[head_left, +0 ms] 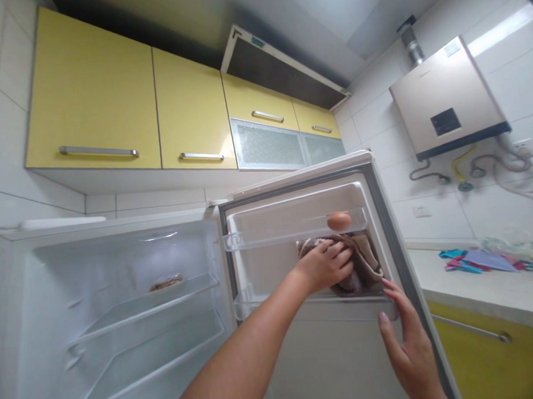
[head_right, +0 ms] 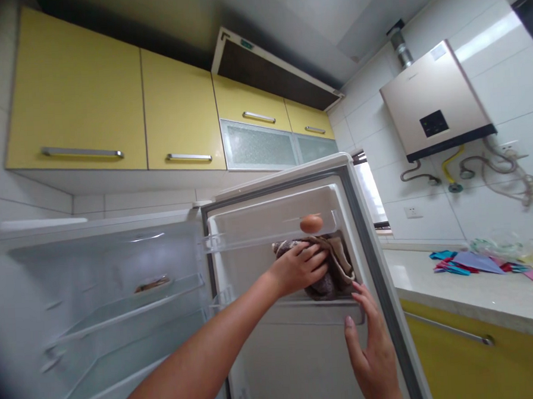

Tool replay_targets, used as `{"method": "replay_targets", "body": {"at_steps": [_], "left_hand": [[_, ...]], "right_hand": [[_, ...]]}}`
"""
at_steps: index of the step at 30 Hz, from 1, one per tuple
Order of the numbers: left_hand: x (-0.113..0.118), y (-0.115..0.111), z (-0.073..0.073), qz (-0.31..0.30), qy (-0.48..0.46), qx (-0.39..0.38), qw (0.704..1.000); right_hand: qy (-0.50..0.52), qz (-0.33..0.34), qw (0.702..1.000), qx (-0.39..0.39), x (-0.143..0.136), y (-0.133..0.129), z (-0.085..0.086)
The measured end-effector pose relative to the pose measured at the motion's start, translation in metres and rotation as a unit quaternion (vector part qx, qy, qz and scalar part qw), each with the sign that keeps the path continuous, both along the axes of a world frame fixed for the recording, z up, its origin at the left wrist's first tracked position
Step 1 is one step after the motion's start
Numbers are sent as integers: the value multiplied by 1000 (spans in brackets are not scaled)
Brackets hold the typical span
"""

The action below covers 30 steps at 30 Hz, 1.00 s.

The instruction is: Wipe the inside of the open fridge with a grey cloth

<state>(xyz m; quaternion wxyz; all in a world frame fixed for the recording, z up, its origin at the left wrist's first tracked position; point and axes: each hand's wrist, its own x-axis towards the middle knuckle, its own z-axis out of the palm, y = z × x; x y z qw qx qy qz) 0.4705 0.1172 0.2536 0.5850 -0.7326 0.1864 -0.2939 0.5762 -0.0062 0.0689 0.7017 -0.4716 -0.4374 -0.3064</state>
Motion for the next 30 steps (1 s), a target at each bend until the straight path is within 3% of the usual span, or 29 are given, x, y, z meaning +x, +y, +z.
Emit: {"method": "replay_targets", "body": {"at_steps": [3,9,13,16,22,30], "left_hand": [[-33,29,2,28,-2,-9,1000],[-128,87,8,134,0,-29,991],[-168,94,5,259,-58,-162,950],[-169,77,4,328,-92,-251,906],[-144,45,9,426,-131,-337,829],[-121,51,12,523,-114,-472,701]], "right_hand": [[0,-1,1000,-22,9,2,-2],[2,-3,1000,-30,18,7,2],[3,-1,999,-32,23,8,4],[-7,8,999,-34,27,8,3],[-5,14,1000,-25,26,7,6],[0,18,999,-26,25,7,6]]}}
